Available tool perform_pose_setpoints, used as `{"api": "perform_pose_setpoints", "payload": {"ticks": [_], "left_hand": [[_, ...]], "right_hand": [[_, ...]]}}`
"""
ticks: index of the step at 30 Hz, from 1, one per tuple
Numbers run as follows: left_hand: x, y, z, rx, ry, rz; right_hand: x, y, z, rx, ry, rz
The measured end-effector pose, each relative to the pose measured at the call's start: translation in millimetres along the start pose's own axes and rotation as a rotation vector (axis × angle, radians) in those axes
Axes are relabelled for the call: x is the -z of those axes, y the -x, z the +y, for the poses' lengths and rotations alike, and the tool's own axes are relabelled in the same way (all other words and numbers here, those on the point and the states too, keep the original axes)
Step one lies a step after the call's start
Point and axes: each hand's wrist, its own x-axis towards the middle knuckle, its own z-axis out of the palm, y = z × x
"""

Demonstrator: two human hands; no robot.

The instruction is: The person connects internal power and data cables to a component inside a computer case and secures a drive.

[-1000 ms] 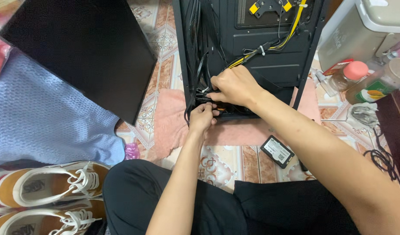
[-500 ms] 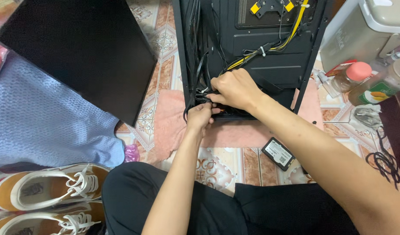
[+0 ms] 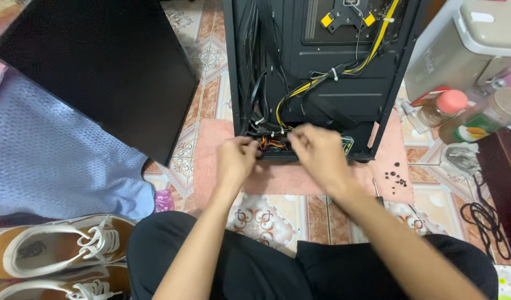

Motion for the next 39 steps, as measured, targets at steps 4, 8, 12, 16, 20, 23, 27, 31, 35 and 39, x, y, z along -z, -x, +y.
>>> {"api": "perform_pose_setpoints", "payload": {"ticks": [4,8,12,16,20,23,27,31,35,39], "left_hand": [[9.6,-21.4,-31.5,0.09,0.009,0.153],[20.9,-12.6,-15.2,-0.053,-0.125,0.314],[16.4,-38.6,-22.3,-0.206,-0.087,0.236],[24.1,-42.8,-3.9,-0.307,0.041,0.054],[22.2,-46.5,-6.9,-0.212,0.126,-0.051],[19.7,-49.5,-11.0,-0.149,0.117,-0.061],[10.5,-63.5,-25.3,-0.09,0.125,-0.08],[-1.4,-69.6,-40.2,-0.049,0.155,-0.072],[-2.0,-69.1,-39.0,-0.018,0.17,-0.073],[2.1,-62.4,-29.7,0.029,0.18,-0.066]], "right_hand": [[-47.6,32.8,13.7,-0.196,-0.036,-0.043],[-72.3,17.6,12.5,-0.366,-0.009,-0.046],[-89.1,11.1,13.5,-0.378,0.013,-0.042],[-59.0,4.8,-18.0,-0.379,0.204,-0.184],[-69.5,-0.8,1.9,-0.387,0.274,-0.288],[-68.9,-5.3,4.4,-0.338,0.257,-0.353],[-62.0,-9.1,-2.4,-0.311,0.196,-0.379],[-62.6,-12.6,-1.5,-0.336,0.151,-0.339],[-61.6,-14.3,-1.0,-0.368,0.093,-0.311],[-64.9,-14.4,5.1,-0.379,0.032,-0.307]]}}
